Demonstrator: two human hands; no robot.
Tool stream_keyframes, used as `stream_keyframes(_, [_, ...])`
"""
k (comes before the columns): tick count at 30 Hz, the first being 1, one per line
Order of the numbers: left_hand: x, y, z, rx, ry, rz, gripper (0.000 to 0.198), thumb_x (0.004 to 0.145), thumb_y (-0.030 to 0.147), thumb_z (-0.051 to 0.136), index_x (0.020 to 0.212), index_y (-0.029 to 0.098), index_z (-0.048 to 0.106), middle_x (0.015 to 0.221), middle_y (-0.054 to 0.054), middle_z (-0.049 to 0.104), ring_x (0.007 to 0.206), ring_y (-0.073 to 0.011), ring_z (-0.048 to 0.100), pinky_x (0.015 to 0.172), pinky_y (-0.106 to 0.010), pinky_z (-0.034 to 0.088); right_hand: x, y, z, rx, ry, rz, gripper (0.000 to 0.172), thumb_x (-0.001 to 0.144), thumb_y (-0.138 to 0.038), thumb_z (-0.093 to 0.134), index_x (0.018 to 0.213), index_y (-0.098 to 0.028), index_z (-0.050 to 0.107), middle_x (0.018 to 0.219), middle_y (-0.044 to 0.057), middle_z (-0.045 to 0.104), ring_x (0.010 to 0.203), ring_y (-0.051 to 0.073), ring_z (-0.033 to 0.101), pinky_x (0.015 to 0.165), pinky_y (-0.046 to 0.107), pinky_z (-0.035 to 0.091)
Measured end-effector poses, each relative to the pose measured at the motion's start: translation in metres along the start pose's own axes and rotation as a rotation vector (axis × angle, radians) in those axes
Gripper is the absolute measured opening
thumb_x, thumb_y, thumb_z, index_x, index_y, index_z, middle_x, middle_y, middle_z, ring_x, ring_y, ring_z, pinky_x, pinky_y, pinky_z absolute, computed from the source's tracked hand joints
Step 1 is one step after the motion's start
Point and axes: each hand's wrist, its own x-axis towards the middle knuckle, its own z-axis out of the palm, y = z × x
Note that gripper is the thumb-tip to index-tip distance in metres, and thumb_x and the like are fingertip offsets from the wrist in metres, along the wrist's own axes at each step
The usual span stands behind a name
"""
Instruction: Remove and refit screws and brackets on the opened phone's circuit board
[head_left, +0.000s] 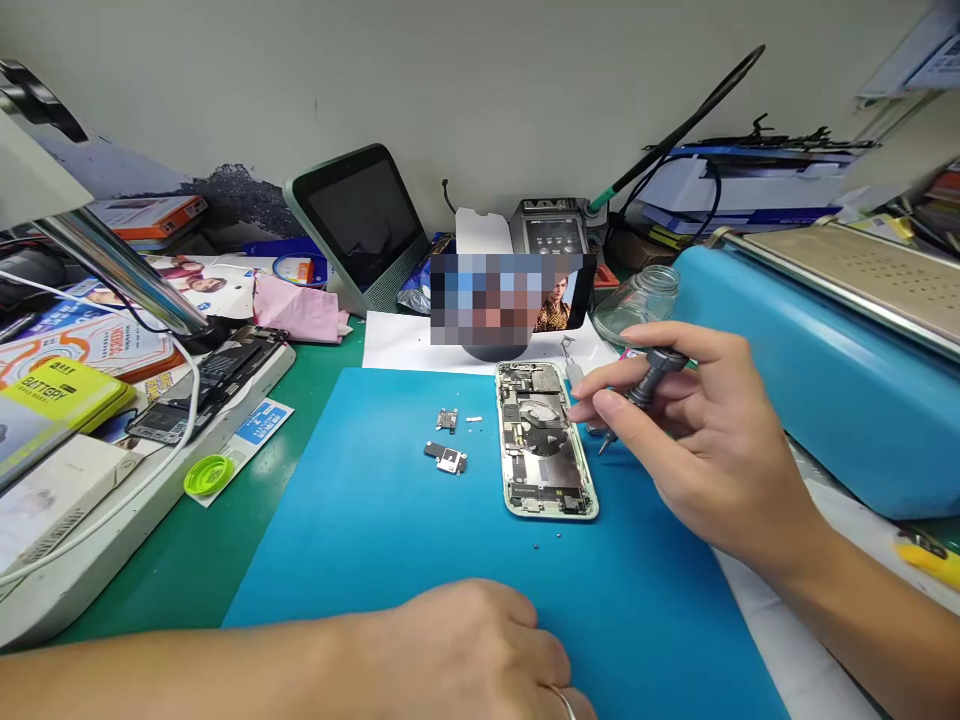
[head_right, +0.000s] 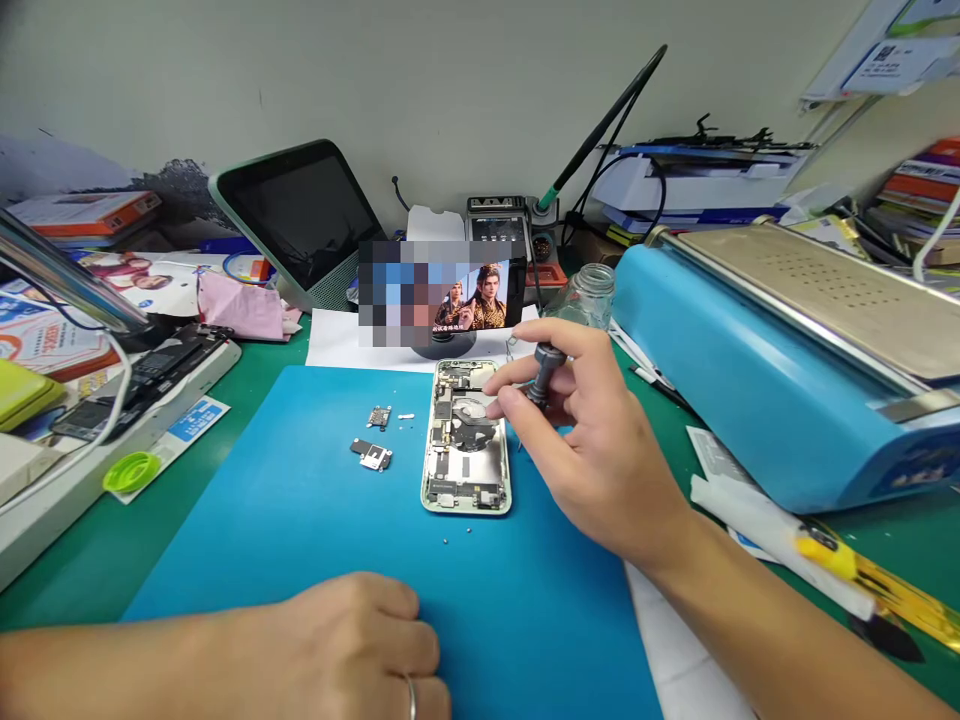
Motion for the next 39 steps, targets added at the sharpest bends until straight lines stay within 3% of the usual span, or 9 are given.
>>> stream_keyframes(3, [0.007, 0.000, -0.004, 0.037, 0.100, -0.021, 0.053, 0.117, 0.022, 0.033, 0.070, 0.018, 0.057, 0.055, 0.004, 0.046, 0.049, -0.0126, 0.039, 0.047, -0.029, 0.032, -0.001, 0.000, 0.000, 0.001, -0.005, -0.008, 0.038, 0.102, -0.022, 0.062, 0.136, -0.035, 0.050, 0.101, -0.001, 0.075, 0.080, 0.018, 0.077, 0.069, 0.033, 0.067])
stream_keyframes(9, [0.012, 0.000, -0.009, 0.106, 0.241, -0.017, 0.046, 0.115, 0.020, 0.039, 0.076, 0.018, 0.061, 0.053, 0.005, 0.043, 0.047, -0.0126, 0.039, 0.045, -0.032, 0.023, -0.004, -0.001, -0.004, -0.083, -0.093, -0.075, 0.041, 0.104, -0.021, 0.058, 0.141, -0.036, 0.048, 0.099, 0.001, 0.074, 0.077, 0.018, 0.072, 0.059, 0.029, 0.059])
stream_keyframes(18, [0.004, -0.004, 0.002, 0.067, 0.183, -0.014, 0.048, 0.115, 0.015, 0.034, 0.077, 0.021, 0.063, 0.055, 0.004, 0.045, 0.048, -0.0121, 0.042, 0.046, -0.031, 0.026, -0.002, -0.004, -0.003, -0.293, -0.504, -0.275, 0.022, 0.106, -0.018, 0.045, 0.122, -0.029, 0.056, 0.094, 0.001, 0.076, 0.073, 0.016, 0.072, 0.059, 0.027, 0.052])
stream_keyframes(22, [0.004, -0.004, 0.004, 0.081, 0.191, 0.010, 0.049, 0.114, 0.015, 0.038, 0.071, 0.020, 0.059, 0.055, 0.004, 0.043, 0.048, -0.0118, 0.042, 0.046, -0.030, 0.026, -0.004, -0.004, -0.004, -0.353, -0.510, -0.302, 0.031, 0.103, -0.019, 0.050, 0.132, -0.029, 0.055, 0.107, 0.002, 0.080, 0.086, 0.020, 0.078, 0.066, 0.029, 0.055])
stream_keyframes(27, [0.007, -0.003, 0.003, 0.096, 0.200, -0.056, 0.064, 0.118, 0.023, 0.029, 0.055, 0.018, 0.041, 0.049, 0.004, 0.037, 0.045, -0.0100, 0.034, 0.045, -0.028, 0.027, -0.006, -0.008, -0.005, -0.377, -0.541, -0.304, 0.037, 0.103, -0.025, 0.055, 0.139, -0.030, 0.053, 0.118, 0.002, 0.080, 0.097, 0.019, 0.079, 0.075, 0.029, 0.058])
stream_keyframes(29, [0.008, -0.004, 0.005, 0.090, 0.226, -0.052, 0.068, 0.118, 0.025, 0.024, 0.052, 0.018, 0.036, 0.048, 0.004, 0.035, 0.044, -0.0094, 0.031, 0.045, -0.026, 0.028, -0.003, -0.008, -0.005, -0.359, -0.509, -0.293, 0.033, 0.105, -0.030, 0.053, 0.137, -0.031, 0.056, 0.120, 0.001, 0.080, 0.099, 0.019, 0.079, 0.077, 0.029, 0.058])
stream_keyframes(31, [0.007, -0.004, 0.006, 0.090, 0.232, -0.044, 0.066, 0.118, 0.024, 0.029, 0.052, 0.018, 0.035, 0.048, 0.004, 0.034, 0.044, -0.0092, 0.031, 0.045, -0.026, 0.027, 0.001, -0.006, -0.007, -0.341, -0.429, -0.253, 0.026, 0.107, -0.033, 0.050, 0.130, -0.032, 0.061, 0.109, 0.000, 0.081, 0.088, 0.018, 0.077, 0.070, 0.028, 0.055])
stream_keyframes(35, [0.003, -0.006, 0.010, 0.123, 0.152, -0.007, 0.049, 0.114, 0.021, 0.044, 0.066, 0.020, 0.055, 0.051, 0.005, 0.038, 0.044, -0.0113, 0.036, 0.045, -0.029, 0.023, 0.011, 0.000, -0.014, -0.357, -0.188, -0.040, 0.015, 0.102, -0.040, 0.059, 0.108, -0.029, 0.068, 0.071, -0.003, 0.068, 0.055, 0.014, 0.059, 0.051, 0.028, 0.042])
stream_keyframes(39, [-0.002, -0.007, 0.014, 0.112, 0.057, 0.000, 0.036, 0.114, 0.025, 0.046, 0.083, 0.023, 0.065, 0.052, 0.006, 0.035, 0.043, -0.0124, 0.035, 0.046, -0.029, 0.021, 0.019, 0.005, -0.024, -0.278, 0.012, 0.135, 0.023, 0.096, -0.049, 0.067, 0.104, -0.028, 0.067, 0.069, -0.001, 0.062, 0.056, 0.016, 0.054, 0.048, 0.030, 0.039])
